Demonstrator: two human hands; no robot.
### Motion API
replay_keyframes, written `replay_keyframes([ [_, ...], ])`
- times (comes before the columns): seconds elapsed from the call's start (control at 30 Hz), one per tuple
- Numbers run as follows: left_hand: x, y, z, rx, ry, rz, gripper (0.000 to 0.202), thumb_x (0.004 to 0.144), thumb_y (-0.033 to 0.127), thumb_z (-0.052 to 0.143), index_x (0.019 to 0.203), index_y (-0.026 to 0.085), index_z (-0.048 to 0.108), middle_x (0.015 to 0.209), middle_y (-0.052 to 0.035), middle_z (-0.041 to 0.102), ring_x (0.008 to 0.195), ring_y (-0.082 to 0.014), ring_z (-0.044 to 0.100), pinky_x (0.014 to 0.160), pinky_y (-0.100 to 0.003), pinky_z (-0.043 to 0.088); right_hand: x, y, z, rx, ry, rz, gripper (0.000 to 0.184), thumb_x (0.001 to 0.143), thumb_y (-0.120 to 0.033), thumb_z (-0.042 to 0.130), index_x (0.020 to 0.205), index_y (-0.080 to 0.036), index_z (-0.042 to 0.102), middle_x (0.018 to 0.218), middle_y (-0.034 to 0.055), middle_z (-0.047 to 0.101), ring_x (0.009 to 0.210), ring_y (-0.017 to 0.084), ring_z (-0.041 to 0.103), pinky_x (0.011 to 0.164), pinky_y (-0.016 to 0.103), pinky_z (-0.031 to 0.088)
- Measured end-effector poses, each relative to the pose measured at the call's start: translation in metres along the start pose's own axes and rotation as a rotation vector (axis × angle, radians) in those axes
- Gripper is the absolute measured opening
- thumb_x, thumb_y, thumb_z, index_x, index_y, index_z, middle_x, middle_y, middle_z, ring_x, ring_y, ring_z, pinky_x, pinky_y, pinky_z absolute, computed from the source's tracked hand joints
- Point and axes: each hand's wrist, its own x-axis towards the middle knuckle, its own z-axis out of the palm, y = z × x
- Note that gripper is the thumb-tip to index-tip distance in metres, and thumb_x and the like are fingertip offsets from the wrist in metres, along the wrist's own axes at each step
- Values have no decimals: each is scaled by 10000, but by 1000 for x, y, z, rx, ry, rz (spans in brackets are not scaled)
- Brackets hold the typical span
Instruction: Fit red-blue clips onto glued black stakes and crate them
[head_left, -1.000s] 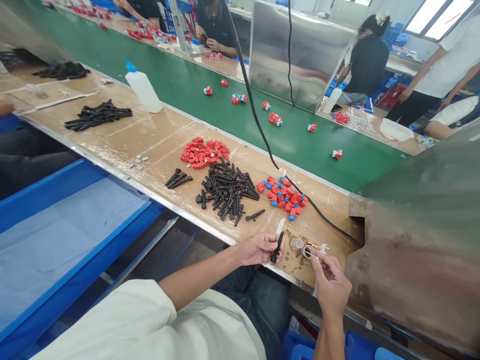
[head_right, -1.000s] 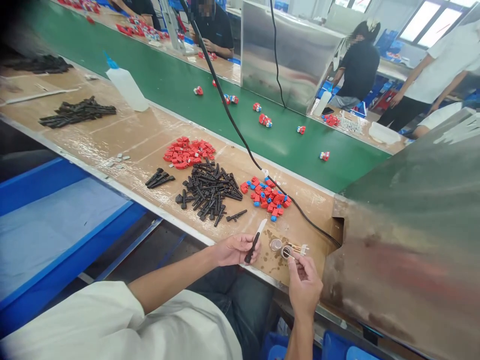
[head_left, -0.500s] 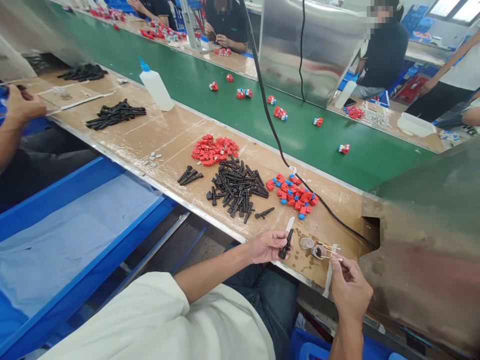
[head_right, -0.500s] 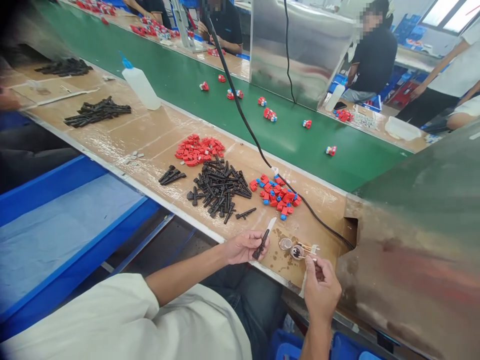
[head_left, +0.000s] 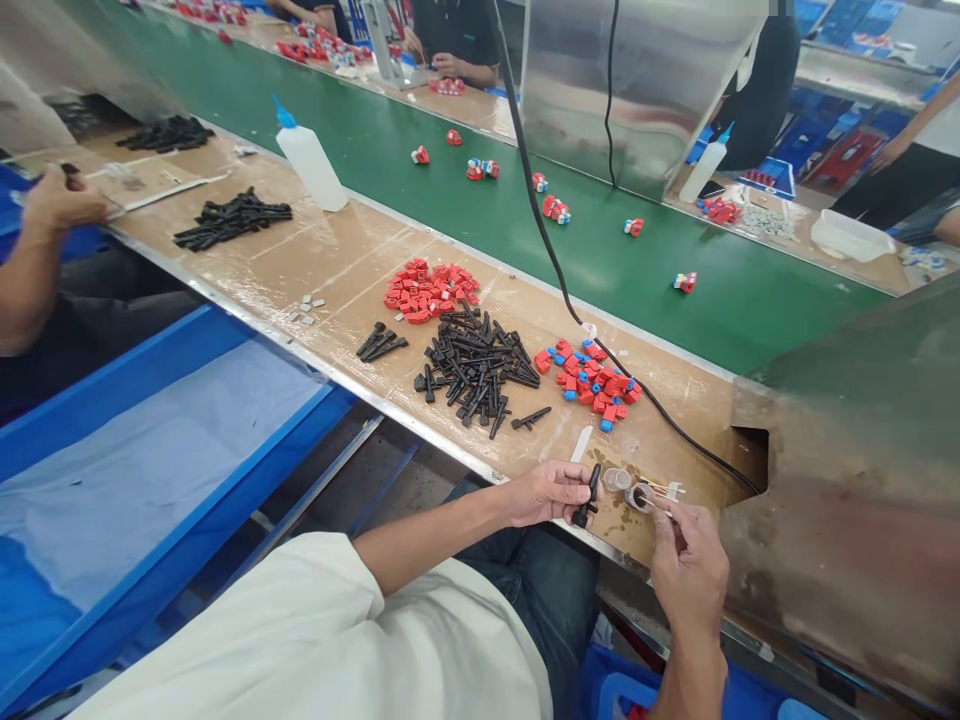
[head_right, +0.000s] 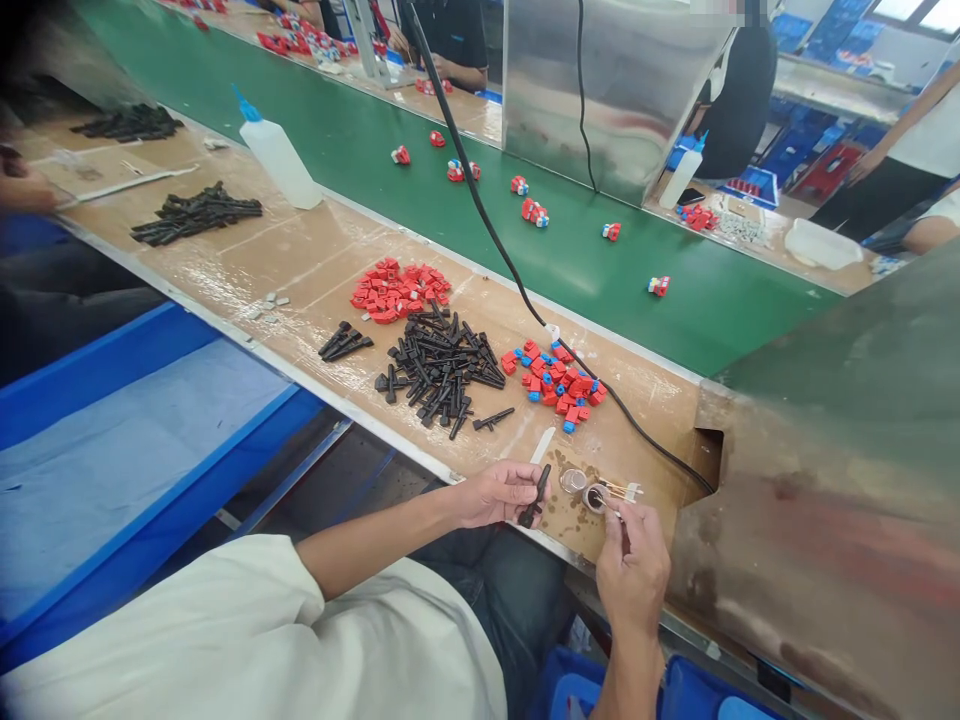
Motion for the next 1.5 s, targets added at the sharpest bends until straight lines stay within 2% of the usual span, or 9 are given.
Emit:
replay_keyframes([
  [0.1,1,-1,2,19,10,20,514,611,445,925,901,110,664,726,-13,631,661,-120,677,553,-182,446,-3,0,0,87,65,154,312,926,-465,589,903,-196,746,889,80,718,794,198,673,710,316,539],
  [0.23,3,-5,5,23,28,31,535,595,456,930,905,119,652,744,-14,635,675,-127,678,539,-184,451,-6,-3,8,305,272,527,466,761,-609,737,861,-153,730,764,72,721,610,178,650,533,281,513],
  [0.33,5,-8,8,16,67,49,547,567,453,942,880,121,640,760,-17,642,662,-116,657,560,-196,473,-7,-5,17,517,401,731,515,576,-577,885,784,-147,691,677,48,704,524,161,625,403,230,435],
  [0.43,7,-11,12,-13,103,85,554,553,442,951,874,124,630,774,-22,647,663,-117,647,585,-215,486,-8,-3,24,688,459,819,530,501,-518,938,754,-153,649,662,21,695,501,135,615,365,189,399],
  [0.67,8,-13,14,-56,121,92,543,550,420,954,867,121,630,790,-22,639,692,-131,658,604,-222,483,-7,6,13,867,339,792,484,611,-516,889,758,-156,601,680,1,641,490,83,555,352,167,380],
  [0.83,7,-13,15,-57,137,81,552,558,426,947,893,123,629,776,-22,643,697,-136,660,614,-230,496,-8,-14,-2,927,291,768,429,645,-459,888,836,-155,654,690,-14,617,526,74,540,396,163,414],
  [0.97,4,-11,18,-43,115,79,536,589,434,930,908,118,636,805,-40,659,697,-137,665,591,-221,478,-18,-44,-10,838,327,719,368,688,-442,874,814,-150,690,698,15,669,545,102,595,447,187,453],
  [1.13,2,-12,21,-43,64,92,528,593,451,925,895,122,645,801,-34,650,704,-139,665,584,-217,471,-28,-72,-12,647,280,589,293,787,-424,803,824,-149,710,720,41,700,560,139,631,475,228,484],
  [1.5,-3,-11,20,74,6,135,564,597,553,893,889,137,648,808,-27,619,730,-127,611,621,-225,475,-30,-82,-5,460,191,455,250,858,-400,731,857,-151,719,749,41,693,581,143,637,518,242,514],
])
